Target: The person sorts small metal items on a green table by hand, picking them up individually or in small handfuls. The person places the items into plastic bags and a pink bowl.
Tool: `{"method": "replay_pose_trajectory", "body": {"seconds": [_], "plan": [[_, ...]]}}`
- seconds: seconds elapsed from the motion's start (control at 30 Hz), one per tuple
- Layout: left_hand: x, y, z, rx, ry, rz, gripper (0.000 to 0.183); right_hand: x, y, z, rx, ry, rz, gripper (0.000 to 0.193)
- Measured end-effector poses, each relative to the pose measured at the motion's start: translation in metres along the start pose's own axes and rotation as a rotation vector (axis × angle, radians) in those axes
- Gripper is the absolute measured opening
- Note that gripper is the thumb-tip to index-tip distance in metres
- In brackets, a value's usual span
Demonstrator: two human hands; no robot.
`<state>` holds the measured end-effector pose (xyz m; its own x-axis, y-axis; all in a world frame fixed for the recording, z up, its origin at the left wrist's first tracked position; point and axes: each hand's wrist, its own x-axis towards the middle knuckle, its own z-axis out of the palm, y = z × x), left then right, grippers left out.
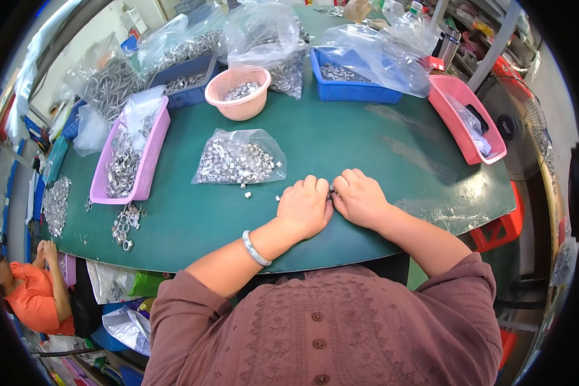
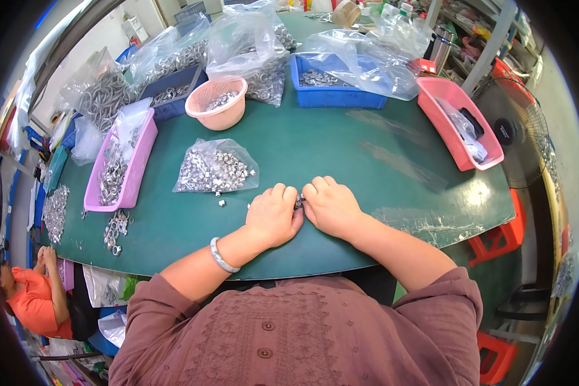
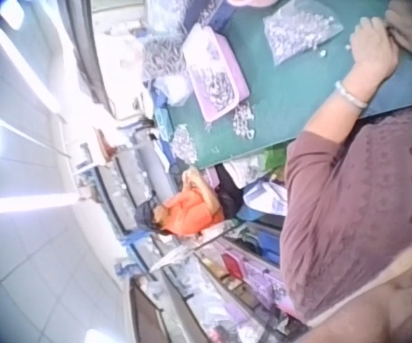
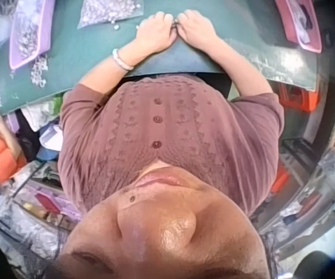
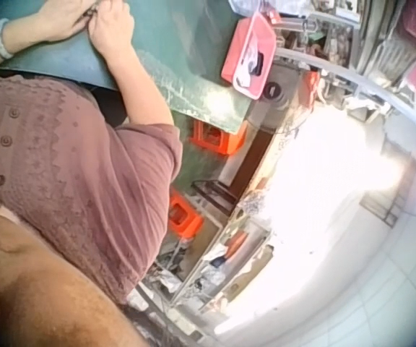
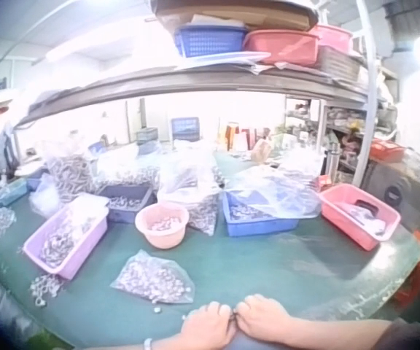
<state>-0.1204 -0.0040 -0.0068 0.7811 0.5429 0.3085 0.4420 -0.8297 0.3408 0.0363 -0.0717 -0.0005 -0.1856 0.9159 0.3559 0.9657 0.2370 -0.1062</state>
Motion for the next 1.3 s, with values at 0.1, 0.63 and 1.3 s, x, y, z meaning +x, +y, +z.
{"method": "replay_pose_trajectory", "body": {"seconds": [0.1, 0.63, 1.3], "plan": [[0.001, 0.001, -0.001, -0.02, -0.02, -0.025, 0.021, -0.001, -0.001, 0.002, -0.008, 0.027, 0.002, 0.01], [0.001, 0.0, 0.001, -0.02, -0.06, -0.029, 0.019, 0.038, 0.027, -0.02, 0.458, -0.269, 0.328, 0.02], [-0.003, -0.006, 0.006, 0.026, 0.047, 0.048, 0.013, 0.167, -0.051, 0.012, 0.489, -0.105, 0.018, 0.021]]}}
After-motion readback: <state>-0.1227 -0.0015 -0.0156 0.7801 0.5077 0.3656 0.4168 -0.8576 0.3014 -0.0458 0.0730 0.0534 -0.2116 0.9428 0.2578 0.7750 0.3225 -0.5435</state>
